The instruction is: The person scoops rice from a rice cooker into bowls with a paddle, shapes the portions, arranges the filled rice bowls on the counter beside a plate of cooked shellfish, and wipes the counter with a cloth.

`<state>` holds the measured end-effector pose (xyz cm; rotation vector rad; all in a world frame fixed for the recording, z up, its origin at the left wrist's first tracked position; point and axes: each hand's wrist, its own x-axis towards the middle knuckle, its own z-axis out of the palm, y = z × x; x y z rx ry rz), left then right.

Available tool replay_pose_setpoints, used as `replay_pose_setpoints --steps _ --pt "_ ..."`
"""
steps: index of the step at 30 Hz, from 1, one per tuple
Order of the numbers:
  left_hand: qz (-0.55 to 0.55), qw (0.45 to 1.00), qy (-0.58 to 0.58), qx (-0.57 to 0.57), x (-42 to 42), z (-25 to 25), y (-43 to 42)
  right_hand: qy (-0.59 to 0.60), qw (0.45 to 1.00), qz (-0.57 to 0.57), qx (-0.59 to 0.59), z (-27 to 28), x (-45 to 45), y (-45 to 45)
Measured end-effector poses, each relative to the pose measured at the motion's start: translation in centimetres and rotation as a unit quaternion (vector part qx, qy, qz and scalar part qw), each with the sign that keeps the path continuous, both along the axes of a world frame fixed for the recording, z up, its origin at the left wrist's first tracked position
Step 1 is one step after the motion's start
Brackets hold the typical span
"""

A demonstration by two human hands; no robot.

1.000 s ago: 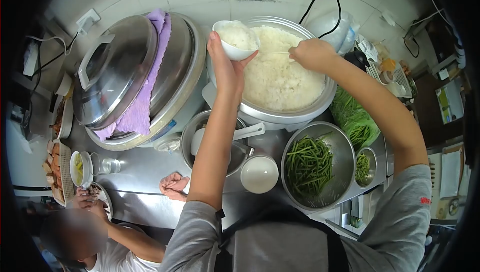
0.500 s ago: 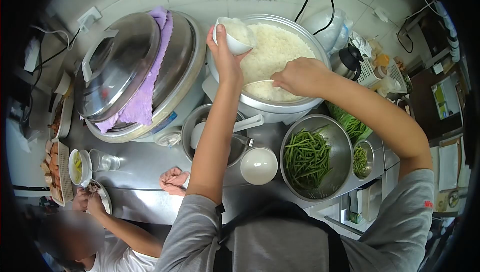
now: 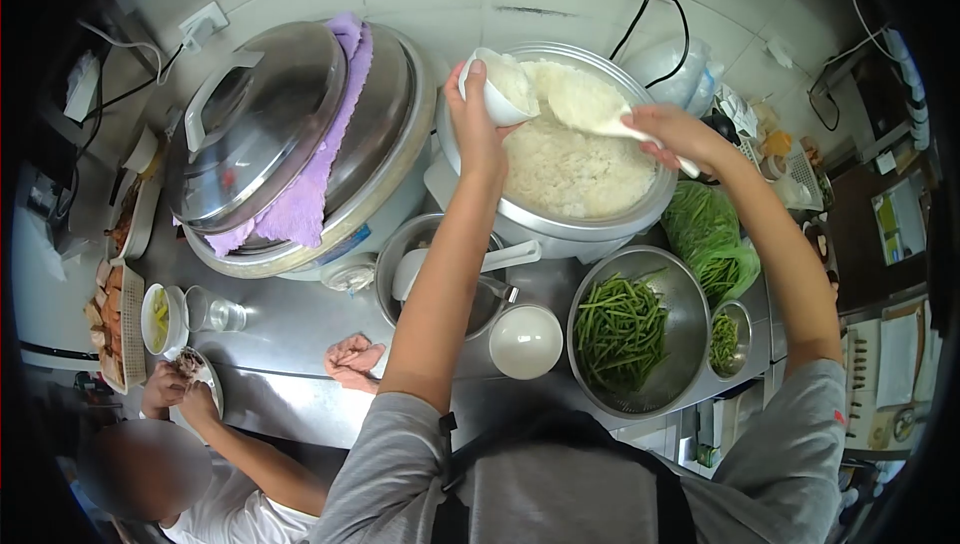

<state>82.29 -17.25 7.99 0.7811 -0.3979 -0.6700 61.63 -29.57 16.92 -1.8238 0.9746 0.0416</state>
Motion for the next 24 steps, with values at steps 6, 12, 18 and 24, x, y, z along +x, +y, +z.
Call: replay_pose_setpoints --steps 6,12,18,24 --pt "-0.044 0.999 -0.014 0.024 -0.5 0.0 -0.1 -0.032 0.878 0.086 -0.469 -4.8 5.7 3.5" --pt "-0.057 0.997 -0.029 0.040 -0.2 -0.3 0.1 0.028 0.871 0.044 -0.488 -5.6 6.3 11.5" --pt "-0.129 0.992 0.008 -0.002 -0.7 0.9 0.6 -0.117 0.879 0.013 -0.462 -4.1 2.3 8.0" --pt "-0.169 0.985 0.021 0.021 -0.9 1.4 1.0 -0.162 0.875 -0.001 -0.456 -5.0 1.6 7.0"
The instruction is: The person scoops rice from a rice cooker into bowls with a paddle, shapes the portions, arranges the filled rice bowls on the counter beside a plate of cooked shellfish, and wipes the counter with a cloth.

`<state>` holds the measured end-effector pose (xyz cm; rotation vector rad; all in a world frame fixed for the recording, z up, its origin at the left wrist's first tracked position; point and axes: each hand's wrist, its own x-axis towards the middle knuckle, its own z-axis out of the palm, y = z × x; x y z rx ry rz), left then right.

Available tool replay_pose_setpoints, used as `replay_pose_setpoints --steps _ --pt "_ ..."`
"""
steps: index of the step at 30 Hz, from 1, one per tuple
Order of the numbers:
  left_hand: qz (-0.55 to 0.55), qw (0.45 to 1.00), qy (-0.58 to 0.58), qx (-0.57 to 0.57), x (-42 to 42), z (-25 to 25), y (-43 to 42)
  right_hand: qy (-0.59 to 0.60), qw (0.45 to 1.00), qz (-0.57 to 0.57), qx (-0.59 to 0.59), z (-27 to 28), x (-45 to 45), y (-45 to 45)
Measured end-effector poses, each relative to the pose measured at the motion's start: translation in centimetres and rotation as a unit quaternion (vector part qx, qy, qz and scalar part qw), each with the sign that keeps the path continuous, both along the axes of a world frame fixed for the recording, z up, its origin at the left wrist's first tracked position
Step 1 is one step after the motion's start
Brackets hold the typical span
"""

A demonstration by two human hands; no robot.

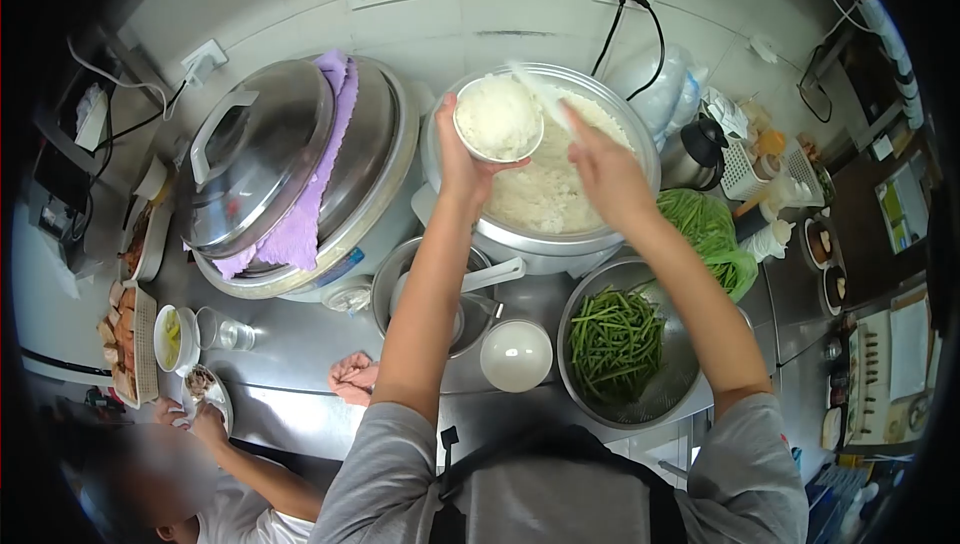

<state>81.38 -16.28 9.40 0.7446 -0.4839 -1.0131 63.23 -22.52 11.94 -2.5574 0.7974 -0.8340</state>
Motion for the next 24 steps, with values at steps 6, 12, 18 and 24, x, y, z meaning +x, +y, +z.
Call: replay_pose_setpoints --steps 6,12,18,24 --pt "0.002 1.000 -0.007 0.015 0.0 -0.2 0.0 0.105 0.992 0.025 -0.058 0.8 -0.4 0.2" --pt "-0.063 0.997 -0.037 0.008 0.0 -0.1 0.0 0.114 0.977 0.113 -0.138 5.4 -1.7 -4.0" --pt "-0.113 0.993 -0.005 0.044 0.7 -0.8 -0.8 0.065 0.984 0.162 -0.041 6.3 -1.7 -3.9" --pt "-0.192 0.980 0.045 0.040 0.8 -0.4 -0.6 0.063 0.971 0.109 -0.202 4.2 -0.8 -2.5"
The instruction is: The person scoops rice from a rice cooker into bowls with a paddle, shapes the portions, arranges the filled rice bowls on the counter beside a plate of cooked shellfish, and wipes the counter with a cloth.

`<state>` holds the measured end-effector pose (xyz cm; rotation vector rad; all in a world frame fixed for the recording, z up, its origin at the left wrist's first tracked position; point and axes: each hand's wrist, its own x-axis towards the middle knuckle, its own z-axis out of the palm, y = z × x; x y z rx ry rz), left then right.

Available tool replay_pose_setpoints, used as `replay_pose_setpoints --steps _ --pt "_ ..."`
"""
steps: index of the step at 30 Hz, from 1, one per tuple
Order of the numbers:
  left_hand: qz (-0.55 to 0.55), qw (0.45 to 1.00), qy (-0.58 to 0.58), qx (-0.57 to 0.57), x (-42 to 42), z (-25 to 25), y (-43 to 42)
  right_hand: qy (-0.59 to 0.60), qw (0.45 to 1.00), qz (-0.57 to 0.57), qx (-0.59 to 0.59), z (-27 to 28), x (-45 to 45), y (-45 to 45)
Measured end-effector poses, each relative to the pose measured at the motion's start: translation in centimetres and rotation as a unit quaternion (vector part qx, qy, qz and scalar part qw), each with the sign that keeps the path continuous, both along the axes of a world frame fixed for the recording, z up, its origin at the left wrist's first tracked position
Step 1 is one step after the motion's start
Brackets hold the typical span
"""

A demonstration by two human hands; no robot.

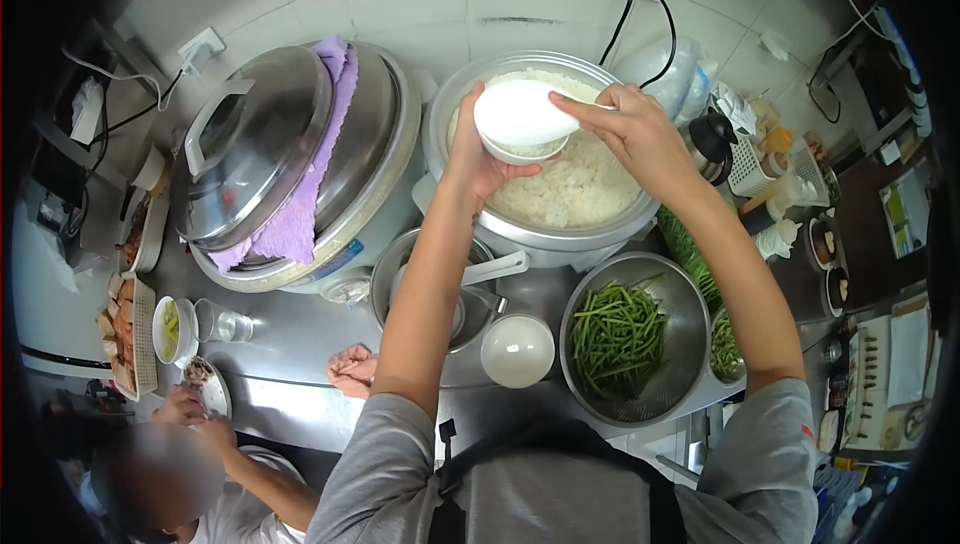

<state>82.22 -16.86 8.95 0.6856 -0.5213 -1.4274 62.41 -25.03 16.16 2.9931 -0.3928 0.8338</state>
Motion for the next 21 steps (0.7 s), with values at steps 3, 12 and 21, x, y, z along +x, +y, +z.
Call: replay_pose_setpoints --steps 3,12,21 --pt "0.012 1.000 -0.018 0.000 0.0 0.1 0.2 0.019 0.998 -0.046 0.024 -0.5 0.2 0.4" --pt "0.033 0.997 -0.063 0.005 -0.8 0.1 0.3 0.119 0.940 -0.081 0.308 4.9 -2.8 2.7" --pt "0.029 0.992 -0.120 0.018 -4.1 4.3 5.5 0.179 0.930 -0.060 0.315 9.3 -7.0 6.5"
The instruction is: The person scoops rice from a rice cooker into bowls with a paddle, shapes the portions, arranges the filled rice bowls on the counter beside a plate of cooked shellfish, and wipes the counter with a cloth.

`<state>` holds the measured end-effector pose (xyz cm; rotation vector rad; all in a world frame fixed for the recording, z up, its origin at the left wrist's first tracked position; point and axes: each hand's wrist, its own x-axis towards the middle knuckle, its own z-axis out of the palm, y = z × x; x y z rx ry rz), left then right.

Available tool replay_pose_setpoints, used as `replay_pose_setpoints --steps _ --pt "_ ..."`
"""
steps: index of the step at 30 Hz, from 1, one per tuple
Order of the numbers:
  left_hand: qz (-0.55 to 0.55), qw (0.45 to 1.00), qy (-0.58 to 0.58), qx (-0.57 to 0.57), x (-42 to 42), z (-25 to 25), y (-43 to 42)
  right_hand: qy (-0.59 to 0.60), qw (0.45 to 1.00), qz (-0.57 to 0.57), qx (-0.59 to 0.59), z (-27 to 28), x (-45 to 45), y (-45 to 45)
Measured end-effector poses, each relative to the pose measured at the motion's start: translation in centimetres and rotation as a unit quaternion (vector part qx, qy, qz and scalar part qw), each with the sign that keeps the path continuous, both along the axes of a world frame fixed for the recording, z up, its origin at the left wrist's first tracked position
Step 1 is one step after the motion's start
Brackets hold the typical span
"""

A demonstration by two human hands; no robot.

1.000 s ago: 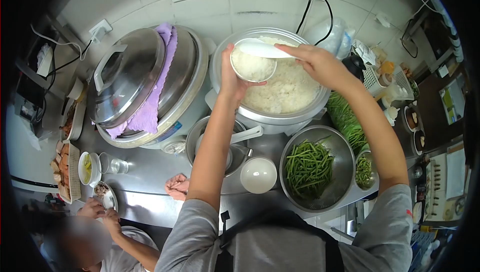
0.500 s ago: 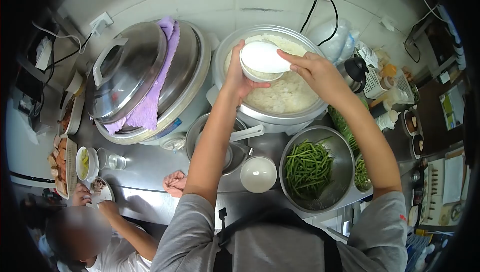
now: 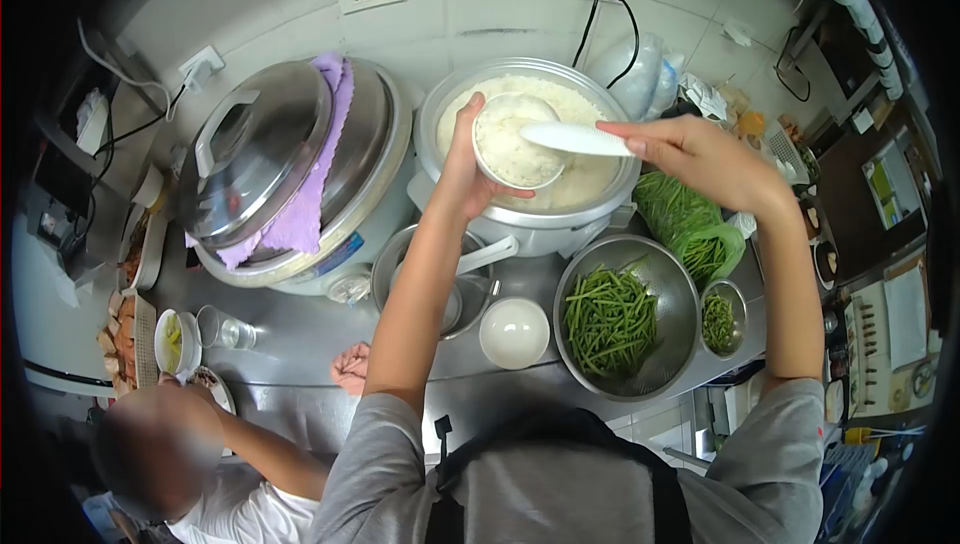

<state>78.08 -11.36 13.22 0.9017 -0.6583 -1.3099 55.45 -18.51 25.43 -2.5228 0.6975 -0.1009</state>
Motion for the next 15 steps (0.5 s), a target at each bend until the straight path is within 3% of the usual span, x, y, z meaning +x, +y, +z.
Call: replay_pose_setpoints --steps 4,9,10,13,15 --pt "-0.067 0.992 0.085 -0.059 -1.7 -0.4 2.9 0.024 0.998 -0.042 -0.039 1.3 -1.0 5.6" --pt "-0.041 0.995 0.084 -0.041 -5.2 -0.1 5.7 0.002 0.997 -0.078 -0.009 3.0 -5.4 9.8" --pt "-0.044 0.995 0.083 -0.037 -5.7 -0.2 6.0 -0.014 0.993 -0.093 -0.072 1.6 -6.2 10.7" --pt "-0.080 0.992 0.097 -0.016 -7.9 -0.6 6.2 0.071 0.983 -0.136 -0.105 1.1 -7.2 13.4" --pt "-0.108 0.987 0.117 -0.016 -10.0 -1.3 6.2 0.046 0.983 -0.163 -0.069 0.9 -9.5 13.7"
